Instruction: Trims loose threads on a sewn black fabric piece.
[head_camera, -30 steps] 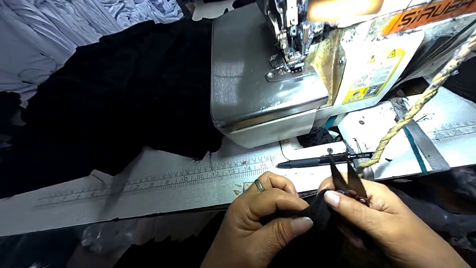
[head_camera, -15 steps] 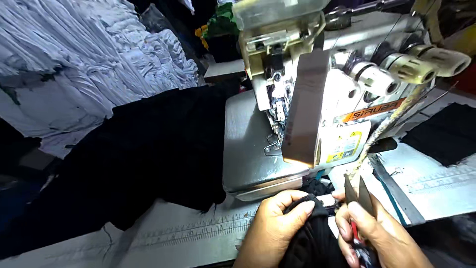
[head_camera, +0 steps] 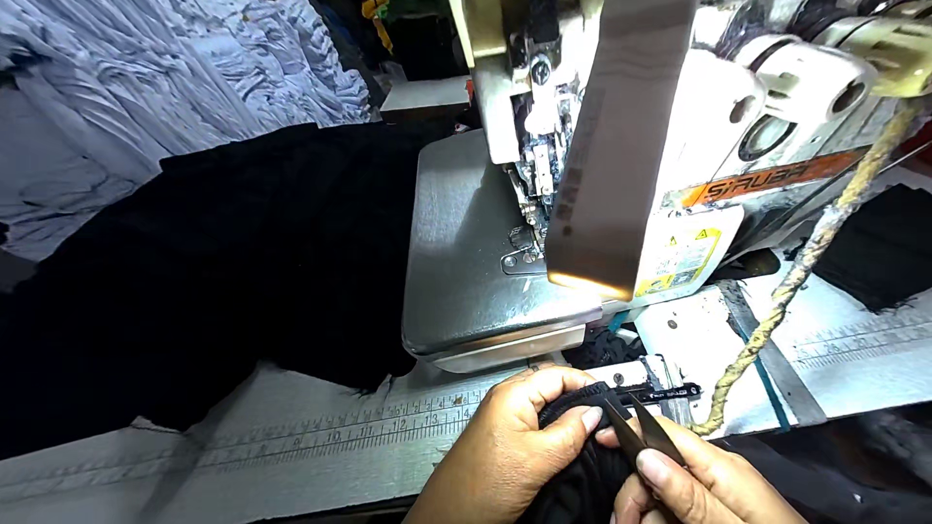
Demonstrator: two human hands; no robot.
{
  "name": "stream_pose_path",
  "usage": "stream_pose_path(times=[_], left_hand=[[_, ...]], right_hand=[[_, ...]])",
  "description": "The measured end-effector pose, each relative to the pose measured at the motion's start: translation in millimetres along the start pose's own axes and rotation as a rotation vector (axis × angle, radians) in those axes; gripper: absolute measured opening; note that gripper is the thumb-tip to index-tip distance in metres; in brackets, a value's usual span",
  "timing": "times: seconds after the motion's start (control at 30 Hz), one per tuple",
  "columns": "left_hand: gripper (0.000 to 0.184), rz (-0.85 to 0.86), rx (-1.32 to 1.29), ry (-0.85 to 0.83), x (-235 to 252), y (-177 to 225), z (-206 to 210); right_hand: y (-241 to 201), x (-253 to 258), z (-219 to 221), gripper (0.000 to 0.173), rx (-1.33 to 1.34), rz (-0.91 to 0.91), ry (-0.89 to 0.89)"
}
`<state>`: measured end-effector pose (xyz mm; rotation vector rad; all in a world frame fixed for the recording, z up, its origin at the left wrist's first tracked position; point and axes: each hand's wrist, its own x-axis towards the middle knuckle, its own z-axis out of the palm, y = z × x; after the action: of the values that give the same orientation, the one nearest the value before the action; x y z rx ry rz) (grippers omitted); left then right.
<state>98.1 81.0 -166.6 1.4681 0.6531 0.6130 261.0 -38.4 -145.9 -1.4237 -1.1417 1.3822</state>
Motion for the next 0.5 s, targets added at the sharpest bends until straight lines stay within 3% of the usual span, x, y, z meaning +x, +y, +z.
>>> stream_pose_path(times=[0.5], left_hand=[[0.014,0.062,0.094,0.046,-3.4,-7.0,2.2]], right_hand=[[-2.8,-0.5,-4.0,0.031,0.037,0.075,-0.046]])
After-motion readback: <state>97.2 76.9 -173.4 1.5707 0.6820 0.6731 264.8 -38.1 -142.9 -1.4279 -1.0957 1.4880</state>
